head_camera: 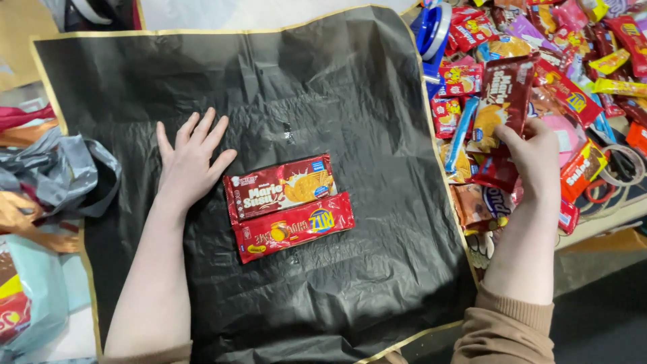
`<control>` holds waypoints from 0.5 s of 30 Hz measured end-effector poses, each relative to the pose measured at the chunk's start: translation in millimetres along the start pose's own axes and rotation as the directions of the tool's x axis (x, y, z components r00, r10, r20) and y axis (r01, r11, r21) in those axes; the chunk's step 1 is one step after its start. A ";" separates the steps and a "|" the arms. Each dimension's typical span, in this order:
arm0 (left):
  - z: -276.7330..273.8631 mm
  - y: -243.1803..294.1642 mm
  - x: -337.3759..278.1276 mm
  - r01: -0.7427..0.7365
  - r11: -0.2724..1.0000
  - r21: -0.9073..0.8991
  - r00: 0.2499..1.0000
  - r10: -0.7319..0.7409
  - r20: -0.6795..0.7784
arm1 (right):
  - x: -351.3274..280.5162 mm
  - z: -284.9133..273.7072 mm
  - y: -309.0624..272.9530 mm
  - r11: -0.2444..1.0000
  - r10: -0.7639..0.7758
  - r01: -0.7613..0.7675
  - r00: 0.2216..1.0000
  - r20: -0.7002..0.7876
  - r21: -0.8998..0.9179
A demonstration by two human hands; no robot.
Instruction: The person is arranging and taping various snack packages onto a large sheet of black paper to create a display.
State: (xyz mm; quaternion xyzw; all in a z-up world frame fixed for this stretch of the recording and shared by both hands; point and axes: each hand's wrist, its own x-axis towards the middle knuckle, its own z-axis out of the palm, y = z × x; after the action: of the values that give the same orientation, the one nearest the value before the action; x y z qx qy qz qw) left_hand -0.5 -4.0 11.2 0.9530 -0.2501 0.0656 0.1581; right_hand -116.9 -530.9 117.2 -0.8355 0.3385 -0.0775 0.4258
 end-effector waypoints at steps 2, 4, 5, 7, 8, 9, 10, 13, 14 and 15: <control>0.2 -0.3 -1.5 0.008 1.000 0.010 1.000 -0.008 -0.004 | 3.0 3.1 8.8 0.999 -0.026 0.027 0.999 -0.031 0.025; -0.4 0.2 1.2 0.004 1.000 0.021 1.000 -0.003 -0.009 | 21.1 1.7 35.3 0.997 -0.045 0.050 0.996 -0.073 0.055; -1.6 0.9 0.9 0.002 1.000 0.019 1.000 -0.002 0.002 | 37.5 0.4 57.3 0.959 -0.278 0.282 0.939 -0.205 -0.011; -1.6 1.2 0.0 0.012 1.000 0.021 1.000 -0.012 0.015 | 66.0 -2.9 93.8 0.865 -0.498 0.492 0.814 -0.300 -0.100; -0.7 0.9 -0.6 0.005 1.000 0.015 1.000 -0.005 0.007 | 78.1 -5.2 107.9 0.805 -0.584 0.570 0.710 -0.393 -0.167; -0.3 0.1 -0.1 -0.001 1.000 0.012 1.000 0.001 -0.007 | 92.4 -6.7 120.3 0.732 -0.662 0.638 0.583 -0.471 -0.239; 0.9 -0.2 0.4 0.012 1.000 0.017 1.000 -0.011 -0.009 | 75.1 -0.8 98.9 0.728 -0.666 0.646 0.584 -0.464 -0.231; 4.9 -3.3 0.1 0.020 0.999 0.033 1.000 -0.019 -0.017 | 22.3 24.0 30.1 0.630 -0.672 0.775 0.577 -0.464 0.051; 6.2 -4.3 0.3 0.018 0.999 0.027 1.000 -0.018 -0.013 | 1.1 36.0 7.2 0.674 -0.620 0.707 0.699 -0.356 0.214; 8.5 -5.2 1.4 0.014 1.000 0.018 1.000 -0.014 -0.010 | -20.6 46.7 -15.1 0.709 -0.568 0.608 0.793 -0.222 0.358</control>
State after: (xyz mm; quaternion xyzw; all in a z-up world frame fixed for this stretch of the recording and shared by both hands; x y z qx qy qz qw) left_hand 3.7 -3.2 2.0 0.9558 -0.2421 0.0715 0.1510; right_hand -105.5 -480.9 102.8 -0.7858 0.0505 -0.3183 0.5279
